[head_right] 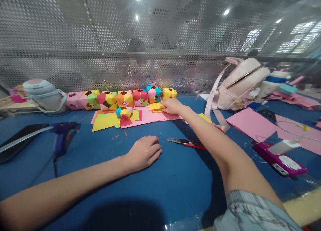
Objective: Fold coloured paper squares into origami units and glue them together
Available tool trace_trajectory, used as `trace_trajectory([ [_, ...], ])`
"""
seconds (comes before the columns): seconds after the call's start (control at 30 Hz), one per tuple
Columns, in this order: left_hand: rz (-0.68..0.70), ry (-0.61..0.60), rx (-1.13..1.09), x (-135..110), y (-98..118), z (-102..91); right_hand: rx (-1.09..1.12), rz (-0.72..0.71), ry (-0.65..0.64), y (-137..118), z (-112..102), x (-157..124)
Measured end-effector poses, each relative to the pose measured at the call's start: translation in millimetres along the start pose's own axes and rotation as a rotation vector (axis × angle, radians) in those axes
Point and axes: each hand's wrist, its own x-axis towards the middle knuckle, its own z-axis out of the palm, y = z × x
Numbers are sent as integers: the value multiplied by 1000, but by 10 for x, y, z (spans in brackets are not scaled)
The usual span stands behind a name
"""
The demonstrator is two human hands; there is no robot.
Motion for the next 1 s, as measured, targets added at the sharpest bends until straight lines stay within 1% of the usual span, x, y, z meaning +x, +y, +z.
trace_trajectory([
  [0.13,-3,1,1,-13,-21,-12,-92,-40,1,-124,44,85],
  [0.4,-5,-19,3,-59,-75,-19,-167,-7,6,-182,164,155],
  [0.6,-25,-7,-40,-116,-114,-45,-129,37,45,-199,141,115],
  [0.83,-51,-50,-28,-205,-168,-94,-57,115,92,-240,114,43],
  [1.0,-49,-21,-38,-273,-204,-103,2,224,209,-158,51,9],
])
